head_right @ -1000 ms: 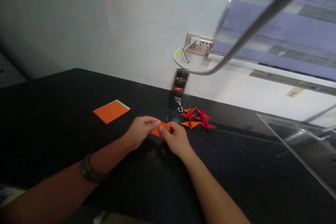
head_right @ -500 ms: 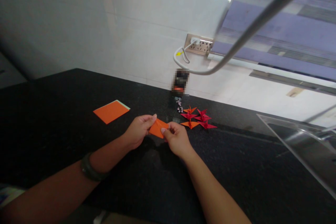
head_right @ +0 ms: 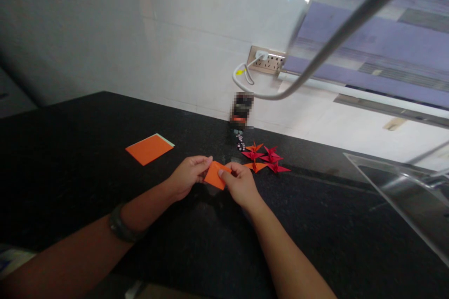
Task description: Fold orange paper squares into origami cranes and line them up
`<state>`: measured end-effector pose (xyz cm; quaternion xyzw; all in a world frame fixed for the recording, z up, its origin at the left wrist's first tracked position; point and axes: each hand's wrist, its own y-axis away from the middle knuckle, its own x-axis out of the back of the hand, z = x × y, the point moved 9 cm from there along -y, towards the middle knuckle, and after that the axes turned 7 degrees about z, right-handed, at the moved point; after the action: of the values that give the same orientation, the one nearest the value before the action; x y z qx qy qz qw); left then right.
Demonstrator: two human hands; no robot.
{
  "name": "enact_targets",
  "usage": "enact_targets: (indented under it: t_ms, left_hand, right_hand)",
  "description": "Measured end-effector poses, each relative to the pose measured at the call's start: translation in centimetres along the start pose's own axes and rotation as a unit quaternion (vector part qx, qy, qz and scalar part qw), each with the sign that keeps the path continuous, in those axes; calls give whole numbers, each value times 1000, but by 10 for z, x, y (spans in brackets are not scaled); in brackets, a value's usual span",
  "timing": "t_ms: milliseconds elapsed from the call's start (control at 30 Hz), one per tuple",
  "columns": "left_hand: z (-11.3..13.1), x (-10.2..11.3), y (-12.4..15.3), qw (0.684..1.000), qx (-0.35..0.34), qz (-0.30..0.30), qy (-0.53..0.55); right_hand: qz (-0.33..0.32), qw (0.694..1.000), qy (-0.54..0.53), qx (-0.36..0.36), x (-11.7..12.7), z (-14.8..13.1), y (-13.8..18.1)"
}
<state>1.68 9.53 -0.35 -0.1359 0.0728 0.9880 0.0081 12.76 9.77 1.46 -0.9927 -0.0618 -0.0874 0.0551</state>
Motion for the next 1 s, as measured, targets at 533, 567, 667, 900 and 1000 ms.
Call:
enact_targets:
  t_ms: [533, 567, 667, 900, 1000]
  left_hand:
    - [-20, -15, 10, 987, 102, -100, -69]
    - [-19, -13, 9, 989, 101, -89, -61]
    - [-14, -4, 4, 995, 91, -40, -20]
    - [-9, 5, -1, 997, 73, -9, 1]
    - [-9, 4, -1, 998, 62, -14, -10]
  right_hand:
    - [59, 965, 160, 198, 11, -23, 5]
    - [59, 955, 183, 228, 10, -30, 8]
    - [43, 929, 218, 297, 9, -45, 17]
    - [-4, 878, 296, 377, -1, -52, 22]
    - [2, 871, 308, 383, -1, -50, 21]
